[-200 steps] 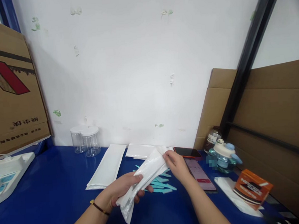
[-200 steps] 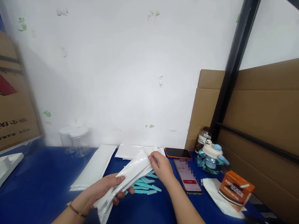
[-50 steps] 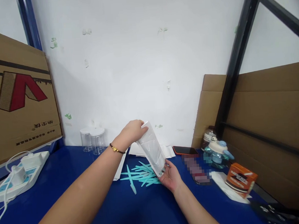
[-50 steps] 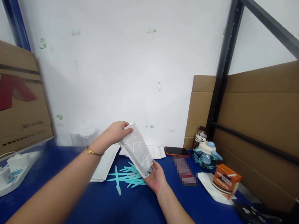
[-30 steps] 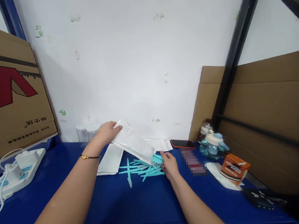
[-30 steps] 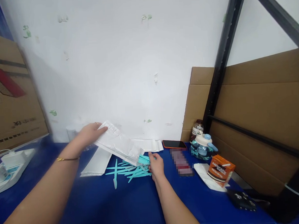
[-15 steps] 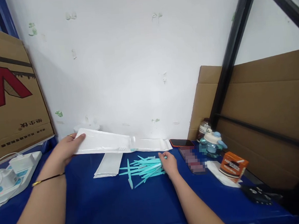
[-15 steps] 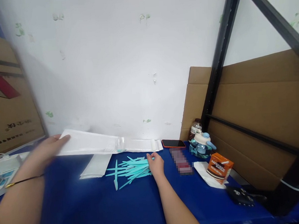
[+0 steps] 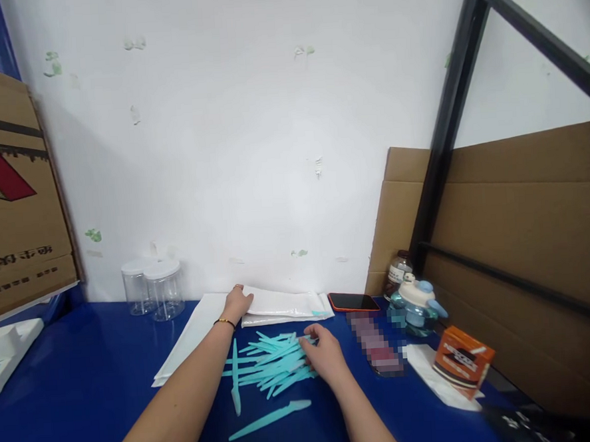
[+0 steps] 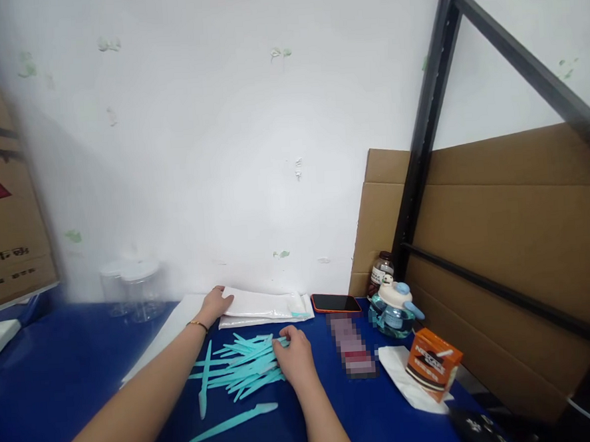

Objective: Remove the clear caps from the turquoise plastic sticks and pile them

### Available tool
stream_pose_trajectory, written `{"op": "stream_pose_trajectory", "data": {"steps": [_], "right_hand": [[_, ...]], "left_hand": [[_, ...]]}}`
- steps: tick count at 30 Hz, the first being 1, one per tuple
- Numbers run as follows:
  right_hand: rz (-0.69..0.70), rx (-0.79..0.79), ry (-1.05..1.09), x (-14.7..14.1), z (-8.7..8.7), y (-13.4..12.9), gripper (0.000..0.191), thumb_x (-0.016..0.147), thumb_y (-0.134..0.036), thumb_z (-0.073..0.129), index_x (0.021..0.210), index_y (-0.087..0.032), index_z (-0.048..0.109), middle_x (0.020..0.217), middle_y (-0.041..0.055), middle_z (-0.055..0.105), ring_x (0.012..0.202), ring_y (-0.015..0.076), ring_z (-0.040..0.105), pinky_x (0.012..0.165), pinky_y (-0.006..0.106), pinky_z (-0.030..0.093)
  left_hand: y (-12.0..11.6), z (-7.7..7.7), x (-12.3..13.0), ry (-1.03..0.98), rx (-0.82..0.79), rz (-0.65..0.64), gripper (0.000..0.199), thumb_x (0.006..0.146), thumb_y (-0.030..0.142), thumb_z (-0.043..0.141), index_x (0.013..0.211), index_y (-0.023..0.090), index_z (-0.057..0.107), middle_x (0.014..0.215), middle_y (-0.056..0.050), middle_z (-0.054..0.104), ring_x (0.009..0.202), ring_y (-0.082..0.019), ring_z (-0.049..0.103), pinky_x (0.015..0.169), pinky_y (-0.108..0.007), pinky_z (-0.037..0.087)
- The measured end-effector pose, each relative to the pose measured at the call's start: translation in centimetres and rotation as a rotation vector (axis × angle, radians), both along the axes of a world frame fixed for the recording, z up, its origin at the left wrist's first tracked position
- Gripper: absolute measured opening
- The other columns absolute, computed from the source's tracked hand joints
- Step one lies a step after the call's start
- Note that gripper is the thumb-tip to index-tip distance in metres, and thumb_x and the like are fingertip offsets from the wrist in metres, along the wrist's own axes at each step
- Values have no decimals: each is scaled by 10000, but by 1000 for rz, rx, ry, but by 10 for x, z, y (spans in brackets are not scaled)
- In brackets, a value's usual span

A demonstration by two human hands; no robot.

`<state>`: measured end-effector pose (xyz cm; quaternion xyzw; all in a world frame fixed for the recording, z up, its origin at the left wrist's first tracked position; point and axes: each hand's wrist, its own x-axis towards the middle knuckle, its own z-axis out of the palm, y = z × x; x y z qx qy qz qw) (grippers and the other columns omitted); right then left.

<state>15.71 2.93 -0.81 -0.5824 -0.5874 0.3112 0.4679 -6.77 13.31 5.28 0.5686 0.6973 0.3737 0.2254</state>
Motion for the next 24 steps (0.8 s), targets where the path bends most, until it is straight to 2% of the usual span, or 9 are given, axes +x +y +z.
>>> {"op": "stream_pose_trajectory", "data": {"steps": [3,7,11,13,16,19,21,24], "right_hand": [[-29,103,-222,9,7,-1,177,699,-301,589,858,-231,622,939,69,584,816,213,590,681,289,447],[-49,170,-408,33,22,9,258,750,-217,498,983,-228,607,1053,89,548,901,227,562,802,320,412],[12,267,-603,51,29,27,580,654,-36,497,1187,-263,527,1261,81,475,1133,260,433,923,340,325],[99,255,-669,49,27,34,613,654,-25,496,1214,-276,510,1268,69,483,1123,251,450,919,333,318],[218,245,-700,40,21,38,450,750,-101,467,1163,-256,555,1103,75,592,966,224,551,826,299,359],[239,274,-701,36,17,39,355,834,-169,399,1126,-233,590,970,95,644,868,226,584,747,289,367],[214,293,-678,41,17,39,338,854,-187,382,1099,-232,611,945,99,659,854,229,589,744,291,356],[158,295,-629,55,21,37,293,846,-197,410,1009,-232,651,933,94,673,850,233,590,755,297,341]], "left_hand": [[7,-3,-3,-25,-50,38,498,641,234,634,1110,118,515,1078,-181,614,1007,-288,581,737,-297,469],[5,0,-18,-124,-68,7,522,693,246,603,1180,135,450,1069,-150,618,895,-236,623,604,-252,485],[-4,6,-36,-276,-62,-36,514,733,239,593,1206,150,412,1053,-116,628,801,-165,641,558,-196,490],[-9,9,-41,-353,-61,-54,510,736,240,604,1200,146,415,1063,-119,622,778,-150,644,565,-193,503],[-14,14,-43,-445,-62,-71,518,718,243,638,1181,129,437,1049,-132,620,760,-153,645,590,-223,529],[-19,26,-50,-497,-37,-75,548,676,241,689,1164,129,467,1007,-124,629,746,-156,642,607,-245,541],[-23,38,-66,-507,-3,-55,593,647,242,720,1174,139,469,997,-117,627,733,-151,639,589,-229,538],[-32,59,-108,-509,67,34,655,638,240,729,1220,158,440,1043,-116,602,718,-130,626,549,-188,524]]}}
